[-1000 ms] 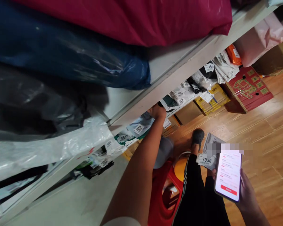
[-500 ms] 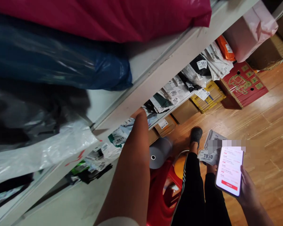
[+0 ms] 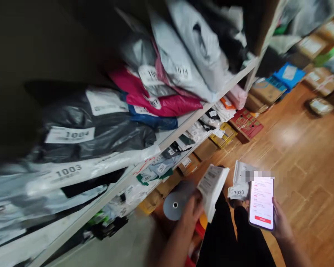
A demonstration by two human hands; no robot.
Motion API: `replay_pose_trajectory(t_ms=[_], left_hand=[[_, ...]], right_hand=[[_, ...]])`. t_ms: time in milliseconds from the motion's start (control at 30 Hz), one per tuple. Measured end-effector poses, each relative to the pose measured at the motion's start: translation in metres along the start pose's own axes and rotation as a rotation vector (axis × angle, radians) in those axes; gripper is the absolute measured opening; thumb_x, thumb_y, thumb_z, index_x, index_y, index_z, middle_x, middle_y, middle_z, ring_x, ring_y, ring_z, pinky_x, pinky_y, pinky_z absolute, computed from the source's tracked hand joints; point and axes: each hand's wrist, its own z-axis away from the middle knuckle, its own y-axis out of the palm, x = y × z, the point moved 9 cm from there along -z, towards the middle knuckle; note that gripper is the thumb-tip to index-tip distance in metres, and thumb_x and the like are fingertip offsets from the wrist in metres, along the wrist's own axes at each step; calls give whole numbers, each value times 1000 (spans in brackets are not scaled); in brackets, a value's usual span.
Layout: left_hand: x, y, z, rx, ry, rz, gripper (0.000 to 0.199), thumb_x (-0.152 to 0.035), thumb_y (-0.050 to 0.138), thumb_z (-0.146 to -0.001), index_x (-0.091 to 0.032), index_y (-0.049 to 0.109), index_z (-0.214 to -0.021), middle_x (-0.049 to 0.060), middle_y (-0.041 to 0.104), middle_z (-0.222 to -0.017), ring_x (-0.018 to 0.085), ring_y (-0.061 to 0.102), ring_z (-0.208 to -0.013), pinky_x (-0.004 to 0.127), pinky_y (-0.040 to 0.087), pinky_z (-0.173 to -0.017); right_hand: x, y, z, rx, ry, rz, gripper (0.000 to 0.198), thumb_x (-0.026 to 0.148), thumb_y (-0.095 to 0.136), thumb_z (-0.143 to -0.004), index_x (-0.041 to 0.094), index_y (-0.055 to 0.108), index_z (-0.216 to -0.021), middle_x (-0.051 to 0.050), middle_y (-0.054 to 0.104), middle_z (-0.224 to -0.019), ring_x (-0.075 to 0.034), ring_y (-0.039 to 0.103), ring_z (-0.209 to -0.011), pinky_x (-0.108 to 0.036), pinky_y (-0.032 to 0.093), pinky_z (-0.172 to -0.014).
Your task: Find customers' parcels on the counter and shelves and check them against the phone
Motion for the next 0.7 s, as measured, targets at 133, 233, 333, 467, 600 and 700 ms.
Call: replay_pose_trajectory(t_ms=[133, 233, 333, 467, 600, 700], left_hand=[[13, 79, 94, 359, -115, 7, 34, 0, 51, -47, -21, 64, -70, 3, 69, -71, 26, 72, -85, 40, 63, -81], [9, 124, 162, 544, -152, -4, 15, -10, 63, -60, -18, 68, -72, 9, 74, -82, 28, 73, -90, 40, 61, -85], [15, 159, 221, 666, -119, -121, 19, -23, 80, -63, -15, 74, -79, 12, 77, -88, 29, 73, -92, 36, 61, -80], [22, 195, 282, 824, 89, -352, 45, -32, 94, -52, -16, 77, -90, 12, 79, -94, 31, 73, -95, 35, 59, -82], [22, 222, 326, 980, 213, -523, 56, -40, 94, -52, -15, 76, -99, 13, 77, -106, 34, 71, -103, 41, 56, -92], [24, 239, 350, 1040, 271, -649, 61, -37, 95, -47, -15, 75, -100, 13, 77, -110, 35, 70, -106, 45, 54, -97]], right_hand=[[38, -6, 81, 173, -147, 32, 60, 66, 77, -68, 17, 77, -103, -17, 79, -101, -34, 75, -92, -52, 51, -98], [59, -15, 141, 245, -291, 77, 59, 65, 77, -69, 16, 76, -103, -18, 79, -102, -32, 75, -94, -48, 53, -96], [69, -26, 185, 271, -440, 124, 61, 64, 75, -73, 15, 72, -109, -19, 78, -101, -32, 76, -88, -50, 56, -88], [77, -43, 218, 284, -612, 144, 65, 61, 81, -66, 18, 67, -113, -18, 79, -99, -34, 76, -84, -53, 57, -84], [83, -65, 230, 348, -683, 119, 77, 60, 90, -48, 21, 65, -110, -16, 79, -96, -37, 76, -81, -57, 57, -80], [86, -86, 235, 339, -722, 64, 80, 61, 90, -47, 22, 64, -112, -14, 79, -100, -35, 76, -84, -57, 57, -82]])
